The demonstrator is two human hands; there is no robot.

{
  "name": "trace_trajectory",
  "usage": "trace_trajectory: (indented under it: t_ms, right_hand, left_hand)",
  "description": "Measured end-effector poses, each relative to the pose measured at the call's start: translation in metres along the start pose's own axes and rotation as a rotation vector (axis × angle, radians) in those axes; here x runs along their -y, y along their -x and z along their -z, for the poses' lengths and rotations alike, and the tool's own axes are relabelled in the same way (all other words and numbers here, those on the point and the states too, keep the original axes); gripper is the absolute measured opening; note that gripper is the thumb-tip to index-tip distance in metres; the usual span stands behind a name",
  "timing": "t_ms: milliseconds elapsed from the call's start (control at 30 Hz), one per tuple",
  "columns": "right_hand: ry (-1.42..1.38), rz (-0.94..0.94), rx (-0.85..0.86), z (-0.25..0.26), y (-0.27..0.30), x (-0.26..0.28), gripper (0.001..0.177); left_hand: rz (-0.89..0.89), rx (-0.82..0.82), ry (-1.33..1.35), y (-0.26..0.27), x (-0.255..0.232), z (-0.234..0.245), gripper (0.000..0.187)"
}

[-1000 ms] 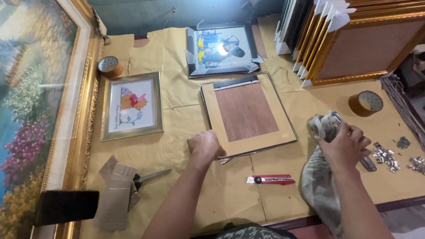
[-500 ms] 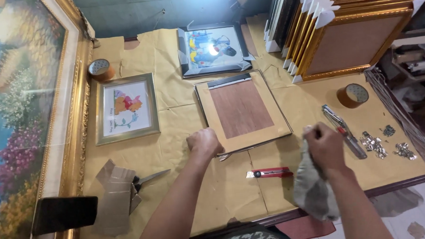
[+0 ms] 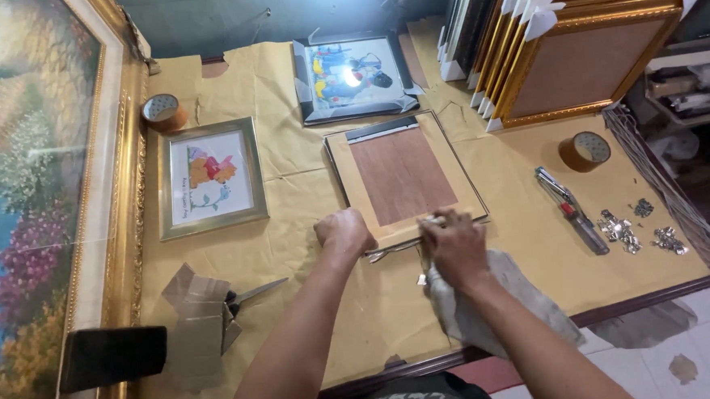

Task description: Assembling a picture frame by securing the backing with adhesive tape and trimming the edges.

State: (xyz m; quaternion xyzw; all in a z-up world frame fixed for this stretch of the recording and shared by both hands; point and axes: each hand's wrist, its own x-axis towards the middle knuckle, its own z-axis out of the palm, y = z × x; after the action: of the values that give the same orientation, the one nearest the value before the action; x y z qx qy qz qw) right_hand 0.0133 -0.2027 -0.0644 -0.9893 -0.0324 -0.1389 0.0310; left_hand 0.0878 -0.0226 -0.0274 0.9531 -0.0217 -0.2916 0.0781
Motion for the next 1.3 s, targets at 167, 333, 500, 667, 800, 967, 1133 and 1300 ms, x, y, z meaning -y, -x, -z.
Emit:
trace_trajectory:
  t_ms: [167,333,500,667,800,967,1133,1300]
  right_hand:
    - [0.144,-0.192,0.219,-0.014,-0.006,-0.056,0.029]
    - [0.126,-0.188,0.334,0.002,-0.006,-0.015,0.035]
    - [0.055,0.112,0.179,-0.009,0.008,0.043,0.046]
    - [0.065,0.250,-0.011,-0.017,0.008,0.042,0.043]
    - [0.206,0.157,0.282,-0.008,0.000,0.014,0.056]
    - [0.177,0.169,0.274,-0.031,0.005,0.014,0.053]
    - [0.128,0.210,0.275,-0.008,0.001,0.032,0.048]
    - [0.123,0.195,0.306,-0.026,0.003,0.024,0.052]
  left_hand:
    - [0.005,0.005,0.002,-0.005,0.000,-0.001,0.049]
    - [-0.004,-0.008,0.006,-0.003,0.000,-0.001,0.048]
    - [-0.026,-0.050,0.011,-0.007,0.000,-0.004,0.031]
    - [-0.003,-0.033,0.016,-0.010,-0.002,-0.004,0.033]
    - [0.012,-0.031,0.020,-0.010,0.000,-0.006,0.034]
    - [0.000,-0.025,0.033,0.005,-0.001,0.007,0.035]
    - [-0.002,-0.026,0.028,-0.001,-0.003,0.005,0.034]
    - [-0.008,-0.012,0.002,-0.012,-0.001,-0.004,0.036]
